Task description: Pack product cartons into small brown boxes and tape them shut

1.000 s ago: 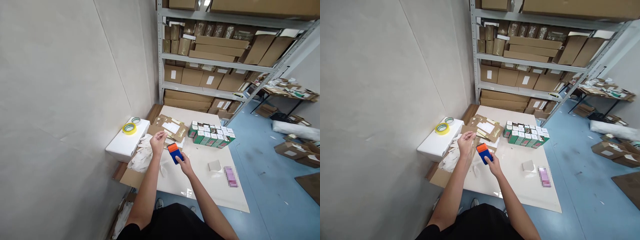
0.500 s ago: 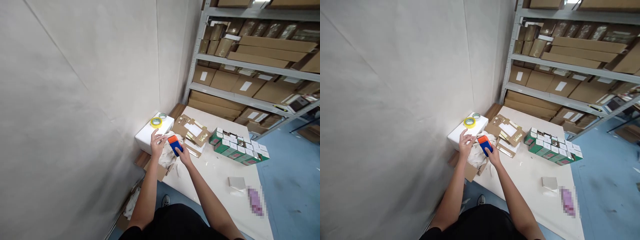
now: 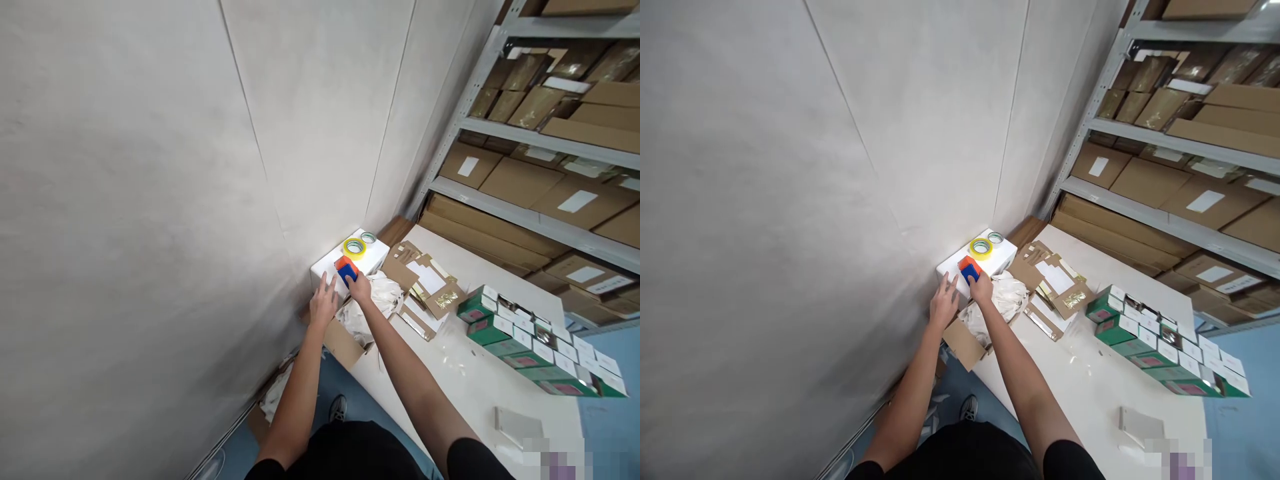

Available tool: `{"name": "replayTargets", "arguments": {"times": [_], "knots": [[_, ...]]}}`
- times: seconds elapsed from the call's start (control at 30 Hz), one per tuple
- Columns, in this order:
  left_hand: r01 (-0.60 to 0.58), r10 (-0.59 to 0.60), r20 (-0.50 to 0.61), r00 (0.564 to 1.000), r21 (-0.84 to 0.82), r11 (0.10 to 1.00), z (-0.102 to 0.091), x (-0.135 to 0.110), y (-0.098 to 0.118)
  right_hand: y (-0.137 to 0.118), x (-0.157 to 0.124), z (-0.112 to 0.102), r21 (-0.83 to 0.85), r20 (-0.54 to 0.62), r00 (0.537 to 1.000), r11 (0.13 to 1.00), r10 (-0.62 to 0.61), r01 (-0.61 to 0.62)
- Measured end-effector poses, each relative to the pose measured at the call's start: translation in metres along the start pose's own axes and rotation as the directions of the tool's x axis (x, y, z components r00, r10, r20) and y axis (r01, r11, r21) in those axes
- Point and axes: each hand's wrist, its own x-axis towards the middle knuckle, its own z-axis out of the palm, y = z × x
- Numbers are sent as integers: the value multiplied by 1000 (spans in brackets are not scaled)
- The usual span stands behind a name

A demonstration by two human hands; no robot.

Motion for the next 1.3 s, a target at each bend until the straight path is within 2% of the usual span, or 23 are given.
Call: {"name": "replayTargets", "arguments": {"times": [0.17,0.3,0.4,0.57,0.7,0.87,1.0,1.07,1.13,1.23,1.3], "knots": [[95,-103,-156,982,-57,994,2,15,-27,-15,11,7,-160,59,998,986,-34,43],[119,-143,-228,963,-113,986,0,23,-43,-21,18,6,-247,47,995,964,-92,101],[138,-149,-213,965,-66,988,6,18,-48,-28,26,11,-316,30,994,942,-106,110],[152,-150,-94,984,11,988,23,-3,-56,-35,34,28,-418,82,988,895,-134,156],[180,-173,-112,979,60,982,18,-3,-55,-31,30,35,-479,83,987,862,-140,163],[158,-152,-204,967,11,987,0,25,-28,-24,19,26,-440,7,980,879,-199,182],[82,-115,-241,964,-141,987,8,49,5,-5,9,6,-311,-109,950,918,-293,247],[58,-114,-207,972,-259,964,23,57,23,13,2,-9,-219,-180,932,937,-314,274],[70,-129,-123,984,-400,914,45,61,42,37,-5,-27,-119,-271,905,944,-329,307],[146,-125,75,989,-568,810,86,61,75,81,-21,-63,1,-402,867,947,-294,322],[198,-91,200,976,-618,761,117,55,101,115,-37,-89,48,-475,851,959,-224,280]]}}
